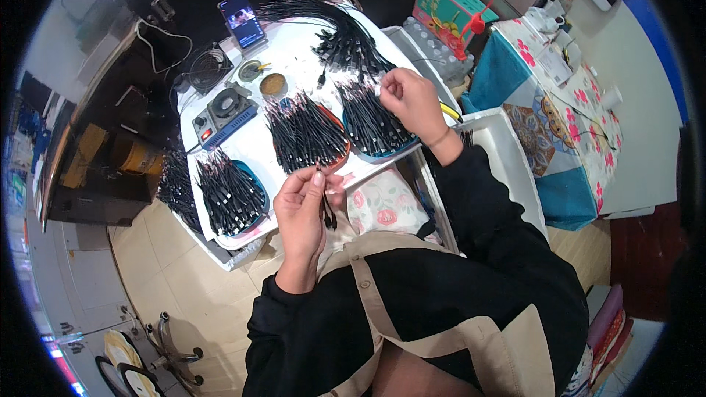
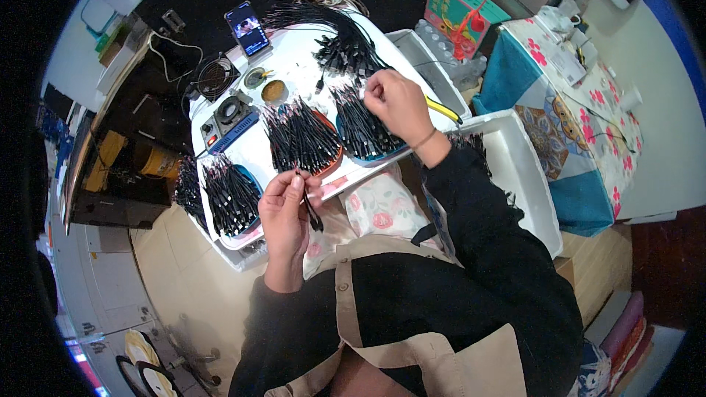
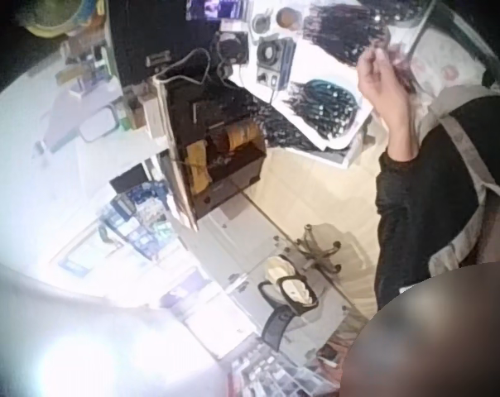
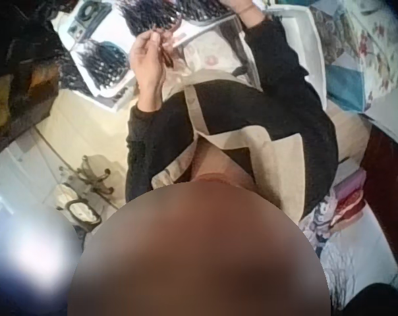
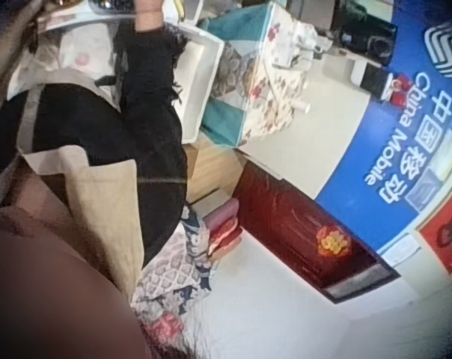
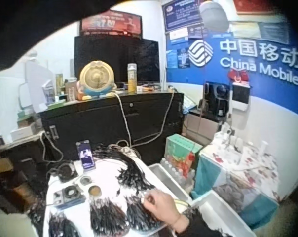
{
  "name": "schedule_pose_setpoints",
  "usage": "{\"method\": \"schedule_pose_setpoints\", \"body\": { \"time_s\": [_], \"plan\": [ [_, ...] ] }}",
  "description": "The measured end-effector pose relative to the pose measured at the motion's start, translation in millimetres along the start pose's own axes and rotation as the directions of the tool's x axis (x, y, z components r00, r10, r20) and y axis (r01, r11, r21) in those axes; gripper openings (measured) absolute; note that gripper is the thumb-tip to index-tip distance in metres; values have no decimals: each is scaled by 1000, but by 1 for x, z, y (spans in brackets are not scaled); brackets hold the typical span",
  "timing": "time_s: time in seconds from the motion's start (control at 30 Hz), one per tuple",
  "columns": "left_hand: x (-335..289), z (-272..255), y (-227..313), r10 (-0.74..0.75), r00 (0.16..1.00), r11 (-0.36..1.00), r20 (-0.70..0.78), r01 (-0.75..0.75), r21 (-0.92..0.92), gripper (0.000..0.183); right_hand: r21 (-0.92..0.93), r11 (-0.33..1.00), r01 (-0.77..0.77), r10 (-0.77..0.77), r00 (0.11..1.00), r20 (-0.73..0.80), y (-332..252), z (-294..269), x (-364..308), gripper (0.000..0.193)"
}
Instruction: The person repeatedly picks up small black electronic components and white connectors from trays on a table, joins them by hand, and places the assembled units into a white container. The process is continuous and repetitive throughout the clip.
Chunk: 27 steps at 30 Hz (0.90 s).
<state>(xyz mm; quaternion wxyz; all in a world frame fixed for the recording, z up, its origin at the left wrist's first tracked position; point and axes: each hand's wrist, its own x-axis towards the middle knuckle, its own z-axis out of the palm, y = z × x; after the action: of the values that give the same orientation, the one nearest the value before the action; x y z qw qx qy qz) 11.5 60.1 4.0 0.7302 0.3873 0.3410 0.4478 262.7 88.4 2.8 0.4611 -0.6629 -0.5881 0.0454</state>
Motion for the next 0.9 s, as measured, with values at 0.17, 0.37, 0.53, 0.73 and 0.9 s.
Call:
{"method": "schedule_pose_setpoints", "body": {
  "time_s": [0.17,0.37,0.53,0.73,0.9],
  "plan": [
    [13,17,14,186,982,967,5,-183,-180,15,459,860,-222,43,929,368,-77,-12,-44,12],
    [6,21,20,231,973,962,17,-225,-152,16,436,883,-172,-2,930,369,-107,4,-73,12],
    [0,16,18,254,967,964,12,-253,-84,17,330,941,-74,-66,916,395,-113,-1,-72,12],
    [-8,14,15,306,951,950,44,-309,56,19,526,823,-213,-2,926,378,-113,-11,-47,14],
    [-8,10,15,305,950,946,68,-310,97,18,610,734,-299,-7,894,447,-112,4,-42,11]
  ]
}}
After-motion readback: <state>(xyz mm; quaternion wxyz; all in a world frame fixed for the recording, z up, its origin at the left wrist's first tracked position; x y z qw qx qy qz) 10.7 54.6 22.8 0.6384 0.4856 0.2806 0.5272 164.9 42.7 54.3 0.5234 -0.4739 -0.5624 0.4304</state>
